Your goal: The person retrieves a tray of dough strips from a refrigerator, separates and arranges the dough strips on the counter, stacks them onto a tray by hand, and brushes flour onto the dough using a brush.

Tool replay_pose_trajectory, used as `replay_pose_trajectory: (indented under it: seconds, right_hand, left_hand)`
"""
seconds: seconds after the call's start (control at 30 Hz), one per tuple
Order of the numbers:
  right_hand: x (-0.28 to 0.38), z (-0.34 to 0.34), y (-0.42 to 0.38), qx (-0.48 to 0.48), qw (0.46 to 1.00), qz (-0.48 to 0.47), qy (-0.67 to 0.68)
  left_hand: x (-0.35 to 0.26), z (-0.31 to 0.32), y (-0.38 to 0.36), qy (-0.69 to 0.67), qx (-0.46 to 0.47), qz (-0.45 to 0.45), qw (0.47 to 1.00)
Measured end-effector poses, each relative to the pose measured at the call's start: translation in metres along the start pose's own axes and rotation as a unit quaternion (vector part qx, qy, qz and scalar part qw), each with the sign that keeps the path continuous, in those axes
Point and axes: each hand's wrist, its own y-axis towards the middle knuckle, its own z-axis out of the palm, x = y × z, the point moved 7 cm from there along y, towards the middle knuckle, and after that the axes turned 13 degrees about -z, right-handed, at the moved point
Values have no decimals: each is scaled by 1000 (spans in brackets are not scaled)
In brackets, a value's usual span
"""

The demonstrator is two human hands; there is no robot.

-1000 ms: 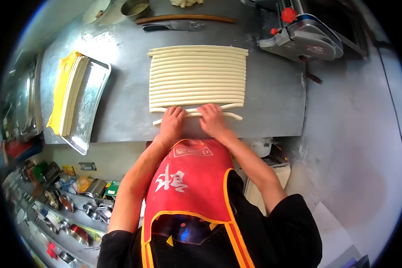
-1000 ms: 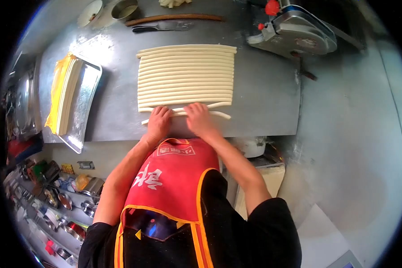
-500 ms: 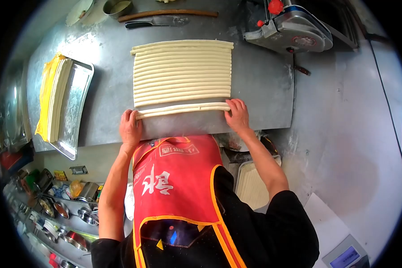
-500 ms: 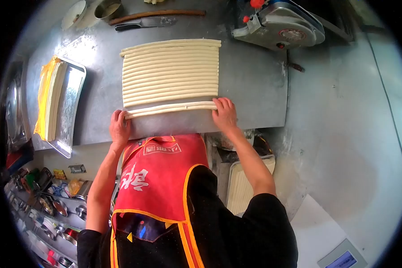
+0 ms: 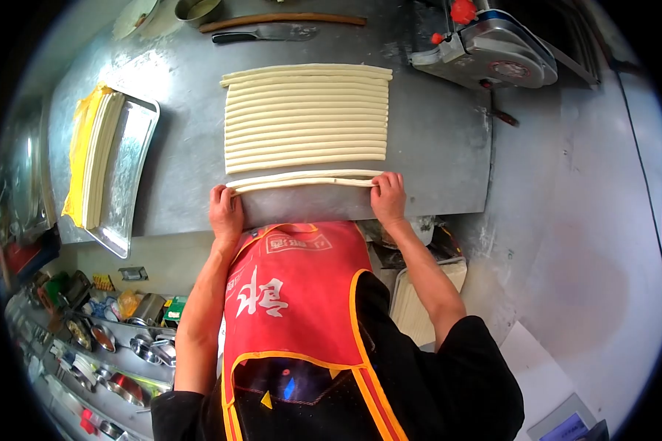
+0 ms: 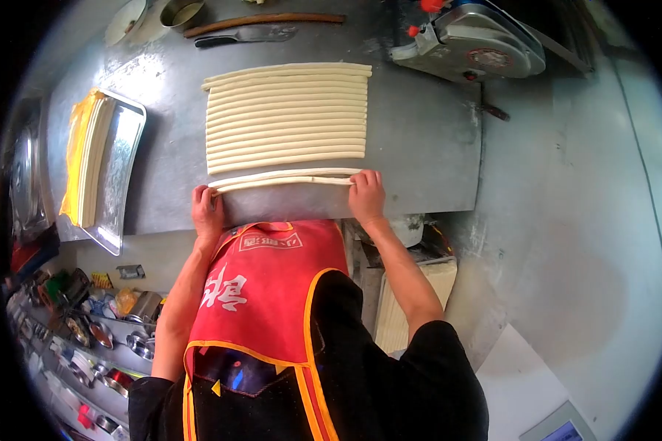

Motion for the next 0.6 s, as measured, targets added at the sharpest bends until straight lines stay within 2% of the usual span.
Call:
replay_pose_trajectory:
  seconds: [0.1,0.27,0.33,0.37,0.47,0.53,0.6]
  right_hand:
    - [-1,2,5,-3,1000,6,-5]
    - [6,-1,11,12,999,17,-26]
    - [32,-15,27,15,998,-53,-42]
    - [33,-13,30,15,998,-53,-41]
    - [34,4,36,47,996,-79,18]
    - [18,17,32,64,993,-44,87]
    - [10,14,31,76,992,-63,83]
  left_hand:
    - [6,1,2,-12,28,-19,999]
    - [5,1,6,6,19,-23,1000]
    - [-4,-3,7,23,12,-21,999]
    - [-10,-4,9,19,14,-27,999]
    - [-1,2,10,10,31,-49,998]
    - [10,2,11,10,40,-67,997]
    - [19,7,14,-51,98,-105,988]
